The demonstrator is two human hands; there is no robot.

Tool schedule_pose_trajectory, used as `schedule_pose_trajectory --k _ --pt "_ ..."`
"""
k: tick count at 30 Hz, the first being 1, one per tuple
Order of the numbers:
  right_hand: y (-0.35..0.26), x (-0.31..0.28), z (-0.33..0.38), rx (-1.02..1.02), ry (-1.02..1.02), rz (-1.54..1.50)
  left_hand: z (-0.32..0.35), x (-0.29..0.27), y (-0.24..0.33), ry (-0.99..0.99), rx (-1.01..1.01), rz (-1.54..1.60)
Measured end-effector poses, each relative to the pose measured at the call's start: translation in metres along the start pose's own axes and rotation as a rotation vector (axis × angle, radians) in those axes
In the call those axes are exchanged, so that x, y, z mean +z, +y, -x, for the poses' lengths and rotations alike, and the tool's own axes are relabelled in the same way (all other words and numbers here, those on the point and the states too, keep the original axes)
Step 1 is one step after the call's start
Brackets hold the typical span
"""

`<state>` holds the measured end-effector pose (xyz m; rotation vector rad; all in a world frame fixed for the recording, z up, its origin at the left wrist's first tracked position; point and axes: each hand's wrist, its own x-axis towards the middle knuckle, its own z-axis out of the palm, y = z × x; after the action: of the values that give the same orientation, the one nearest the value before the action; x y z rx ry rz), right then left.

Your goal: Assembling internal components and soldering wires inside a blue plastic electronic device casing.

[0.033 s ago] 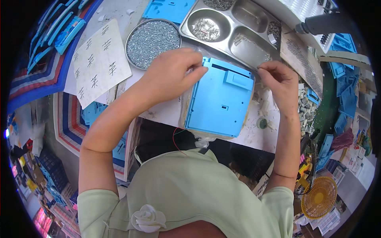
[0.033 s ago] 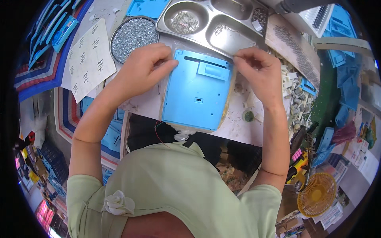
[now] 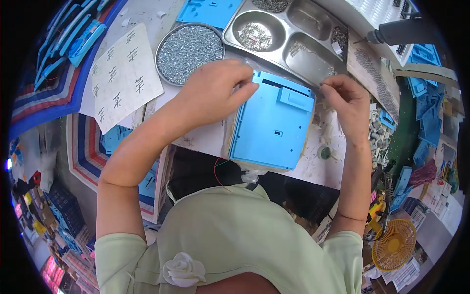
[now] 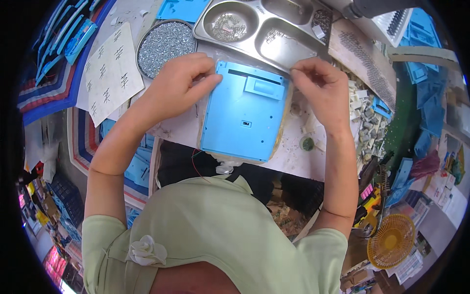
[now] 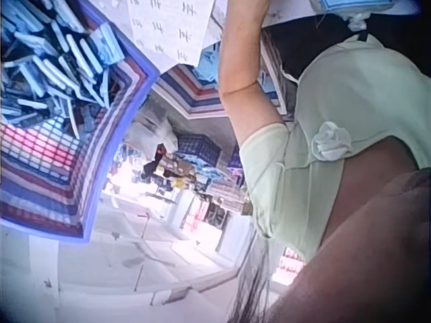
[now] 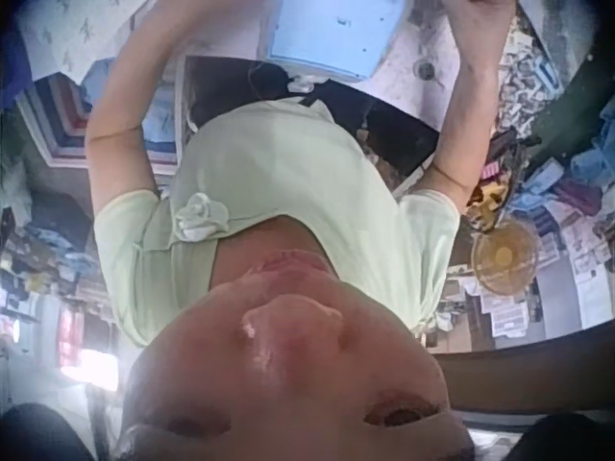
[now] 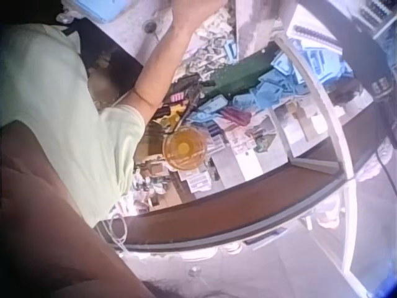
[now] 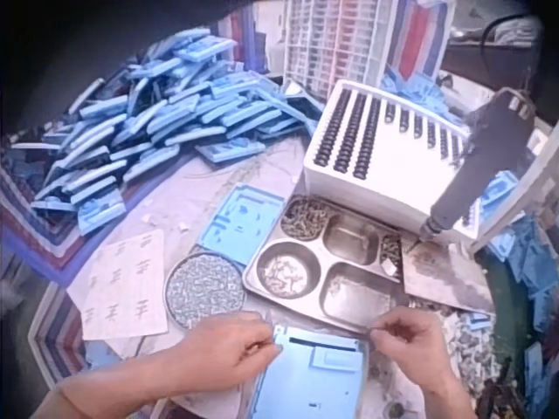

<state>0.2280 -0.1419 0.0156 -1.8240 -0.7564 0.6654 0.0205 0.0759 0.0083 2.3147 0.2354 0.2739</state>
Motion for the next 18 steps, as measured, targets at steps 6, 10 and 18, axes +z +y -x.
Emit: schedule_pose_trajectory --k 6,10,18 --pt "0.003 -0.002 0.000 -0.040 -0.001 0.022 -0.005 0.009 -0.005 -0.010 0.053 -0.053" --pt "0.003 0.006 -0.002 -0.252 -0.010 0.318 -0.006 -0.009 -0.002 -0.182 -0.003 -0.036" --pt "0.016 0.005 -0.004 -0.402 -0.020 0.436 0.007 -0.041 -0.060 0.249 -0.099 -0.474"
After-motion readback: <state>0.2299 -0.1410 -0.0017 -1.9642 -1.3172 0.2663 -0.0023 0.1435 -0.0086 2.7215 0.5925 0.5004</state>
